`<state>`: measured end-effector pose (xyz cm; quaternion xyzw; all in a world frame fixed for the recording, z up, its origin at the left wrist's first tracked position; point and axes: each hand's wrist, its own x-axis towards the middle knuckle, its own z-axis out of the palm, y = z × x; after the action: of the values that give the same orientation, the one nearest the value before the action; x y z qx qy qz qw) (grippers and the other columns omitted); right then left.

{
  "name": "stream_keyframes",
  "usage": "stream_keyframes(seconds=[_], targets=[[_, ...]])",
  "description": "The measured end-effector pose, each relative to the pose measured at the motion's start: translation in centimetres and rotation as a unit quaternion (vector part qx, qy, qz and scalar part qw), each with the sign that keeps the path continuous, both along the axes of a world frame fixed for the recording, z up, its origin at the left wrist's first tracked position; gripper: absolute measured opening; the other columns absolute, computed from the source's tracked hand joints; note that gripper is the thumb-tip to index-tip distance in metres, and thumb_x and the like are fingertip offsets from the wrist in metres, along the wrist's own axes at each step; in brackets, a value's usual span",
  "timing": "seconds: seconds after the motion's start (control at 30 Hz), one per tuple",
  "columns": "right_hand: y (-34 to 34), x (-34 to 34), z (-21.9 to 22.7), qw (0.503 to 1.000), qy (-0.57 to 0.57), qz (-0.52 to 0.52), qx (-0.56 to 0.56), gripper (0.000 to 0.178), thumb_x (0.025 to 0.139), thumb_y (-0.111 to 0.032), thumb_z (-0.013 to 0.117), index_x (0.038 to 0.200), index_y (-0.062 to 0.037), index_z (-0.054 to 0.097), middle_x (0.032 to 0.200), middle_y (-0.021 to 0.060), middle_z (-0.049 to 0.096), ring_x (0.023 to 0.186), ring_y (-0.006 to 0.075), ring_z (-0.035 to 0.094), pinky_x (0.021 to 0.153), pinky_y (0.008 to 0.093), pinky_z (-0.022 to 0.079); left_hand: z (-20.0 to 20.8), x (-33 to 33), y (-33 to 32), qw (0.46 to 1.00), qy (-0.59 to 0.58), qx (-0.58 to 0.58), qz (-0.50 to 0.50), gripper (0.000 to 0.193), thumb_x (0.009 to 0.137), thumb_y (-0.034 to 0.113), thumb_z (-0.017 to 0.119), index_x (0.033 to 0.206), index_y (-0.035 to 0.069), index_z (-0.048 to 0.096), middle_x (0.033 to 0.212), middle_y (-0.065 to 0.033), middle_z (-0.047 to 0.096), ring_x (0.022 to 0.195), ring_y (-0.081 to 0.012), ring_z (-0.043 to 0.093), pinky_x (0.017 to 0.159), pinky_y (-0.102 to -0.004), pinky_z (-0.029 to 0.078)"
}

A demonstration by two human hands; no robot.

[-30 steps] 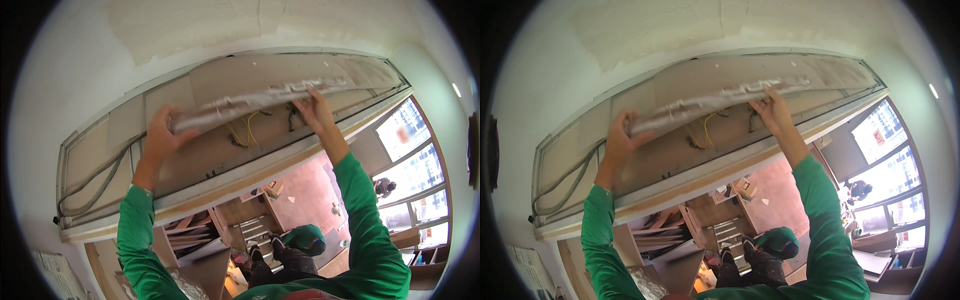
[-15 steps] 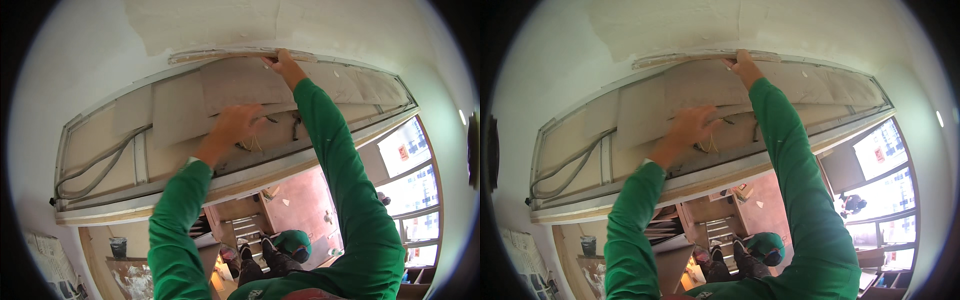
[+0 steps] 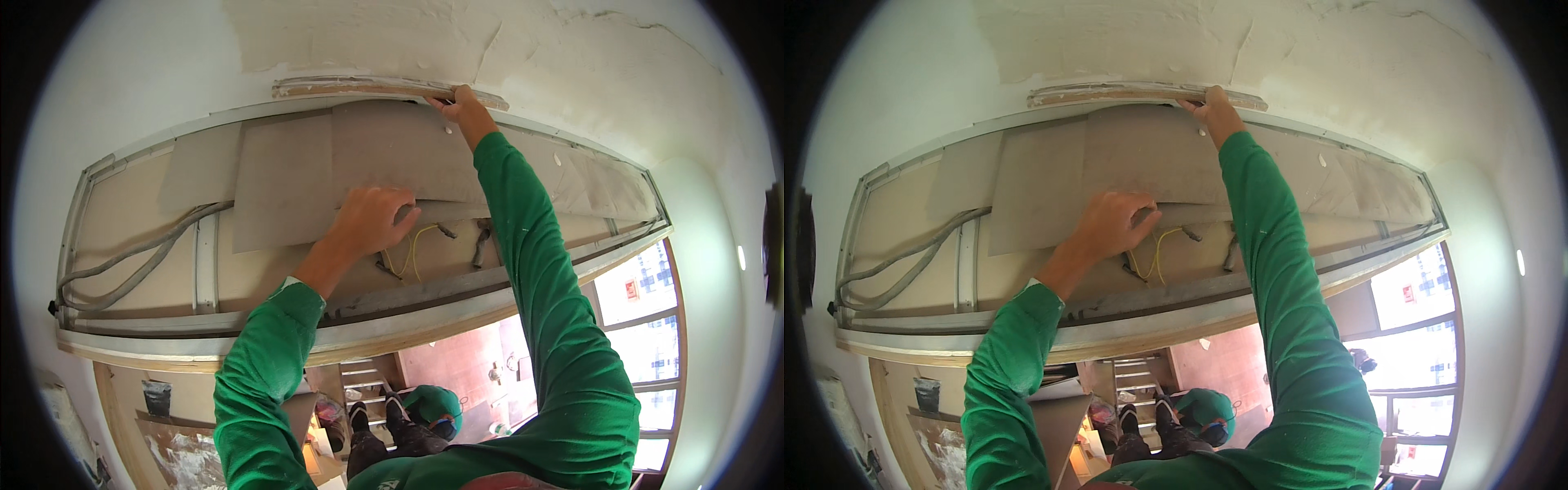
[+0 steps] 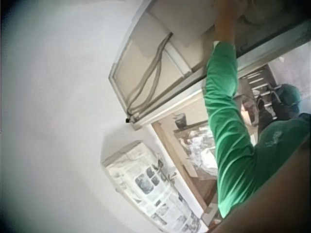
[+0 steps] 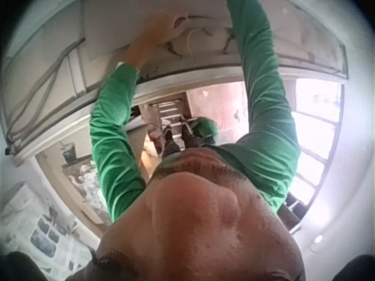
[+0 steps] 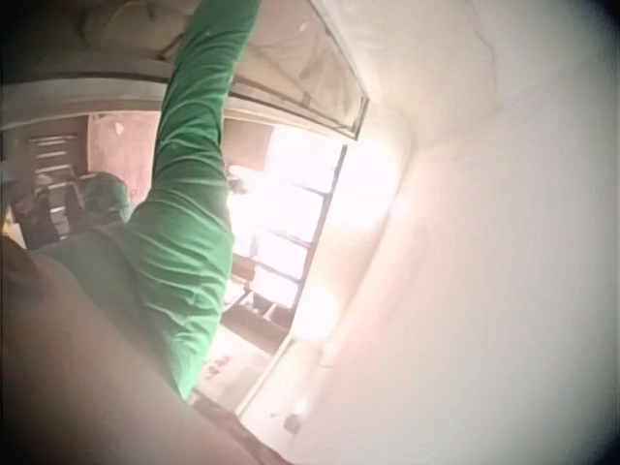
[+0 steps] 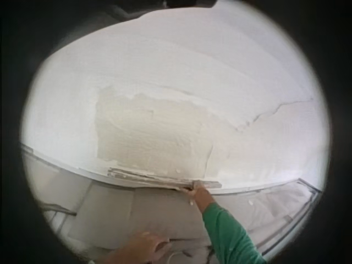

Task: The person applies white plaster to a ceiling using a trowel and a hawk. They repeatedly scoop plaster from the hawk, spread it onto the ceiling surface, and smooth the application. The person also uses a long straight edge to level the plaster and occasionally scrapes excess material back onto the hawk.

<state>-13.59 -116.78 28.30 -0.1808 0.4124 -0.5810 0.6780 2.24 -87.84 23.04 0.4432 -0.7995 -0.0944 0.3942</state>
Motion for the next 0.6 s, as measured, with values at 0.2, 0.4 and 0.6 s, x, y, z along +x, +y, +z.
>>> stream_keyframes(seconds=[0.2,0.4,0.6], targets=[[-0.4,0.0,-0.8,0.994,-0.096,-0.045,0.033,0.038,0.099,-0.007,0.040,0.134,0.0041,0.034,0.138,0.0206,0.038,0.124,0.0393,0.047,0.103,0.0587,0.048,0.4,-0.3,0.2,1.000,0.016,-0.026,0.007,0.016,0.084,0.024,0.067,0.083,0.007,0.066,0.067,-0.0105,0.064,0.063,-0.0305,0.064,0.058,-0.0416,0.049],[1.8,3.5,-0.2,0.999,-0.041,-0.027,0.017,0.040,0.098,-0.007,0.044,0.135,0.0035,0.034,0.140,0.0213,0.035,0.128,0.0387,0.043,0.104,0.0582,0.046,-0.1,0.1,0.1,0.999,0.030,-0.014,0.018,0.016,0.085,0.024,0.066,0.084,0.008,0.067,0.066,-0.0100,0.064,0.062,-0.0305,0.064,0.058,-0.0411,0.049],[-0.7,-0.9,-1.4,0.995,-0.102,0.008,-0.010,0.040,0.098,-0.005,0.042,0.135,0.0043,0.032,0.143,0.0245,0.030,0.129,0.0412,0.041,0.103,0.0614,0.046,0.6,0.0,0.5,0.999,0.019,-0.029,0.014,0.015,0.085,0.024,0.067,0.086,0.008,0.069,0.065,-0.0095,0.064,0.062,-0.0290,0.065,0.057,-0.0405,0.049]])
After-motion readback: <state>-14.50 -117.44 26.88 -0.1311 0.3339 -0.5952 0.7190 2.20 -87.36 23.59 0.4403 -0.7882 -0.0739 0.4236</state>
